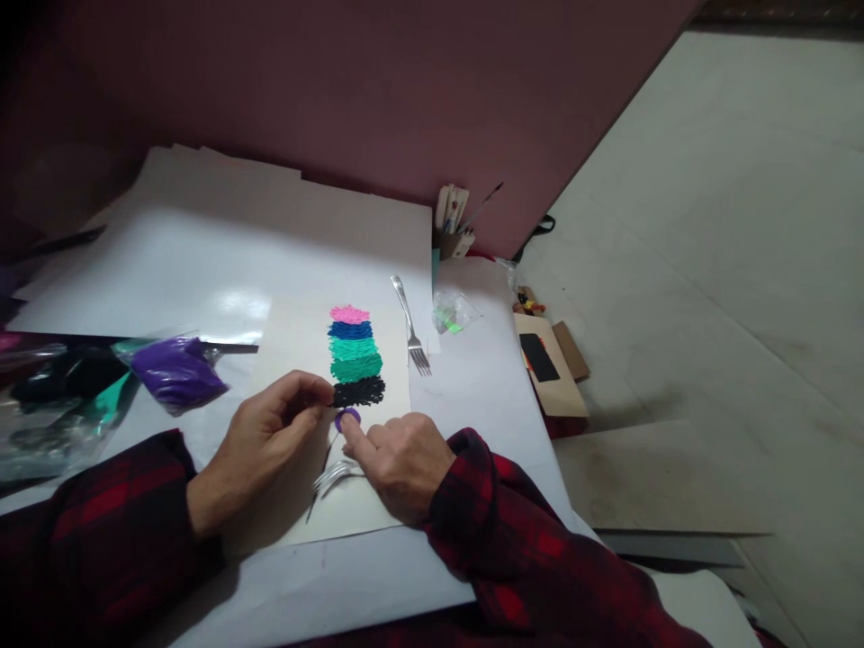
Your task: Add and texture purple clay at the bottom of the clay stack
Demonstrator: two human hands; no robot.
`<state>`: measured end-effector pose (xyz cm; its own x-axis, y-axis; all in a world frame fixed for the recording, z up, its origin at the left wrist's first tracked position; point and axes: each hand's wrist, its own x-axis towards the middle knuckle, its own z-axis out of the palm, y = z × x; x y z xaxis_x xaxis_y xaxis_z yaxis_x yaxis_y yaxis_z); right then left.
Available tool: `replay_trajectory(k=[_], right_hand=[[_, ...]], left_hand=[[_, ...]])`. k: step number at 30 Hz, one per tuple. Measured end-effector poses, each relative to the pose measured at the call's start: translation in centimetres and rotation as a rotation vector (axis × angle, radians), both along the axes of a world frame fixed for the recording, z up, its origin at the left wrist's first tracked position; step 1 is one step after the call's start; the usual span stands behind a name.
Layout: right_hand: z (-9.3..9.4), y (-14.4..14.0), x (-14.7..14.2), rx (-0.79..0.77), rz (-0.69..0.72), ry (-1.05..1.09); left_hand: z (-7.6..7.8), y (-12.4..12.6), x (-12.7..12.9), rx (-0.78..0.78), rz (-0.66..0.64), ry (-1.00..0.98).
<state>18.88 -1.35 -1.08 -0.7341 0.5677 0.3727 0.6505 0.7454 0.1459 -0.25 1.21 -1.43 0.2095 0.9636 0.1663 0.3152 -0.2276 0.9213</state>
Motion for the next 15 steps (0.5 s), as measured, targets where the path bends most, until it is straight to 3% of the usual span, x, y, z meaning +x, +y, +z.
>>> replay_trajectory(k=[15], right_hand=[[-0.62, 0.18, 0.58, 0.034, 0.041, 0.028]], left_hand=[[-0.03, 0.14, 0.07, 0.01, 0.011, 0.008]])
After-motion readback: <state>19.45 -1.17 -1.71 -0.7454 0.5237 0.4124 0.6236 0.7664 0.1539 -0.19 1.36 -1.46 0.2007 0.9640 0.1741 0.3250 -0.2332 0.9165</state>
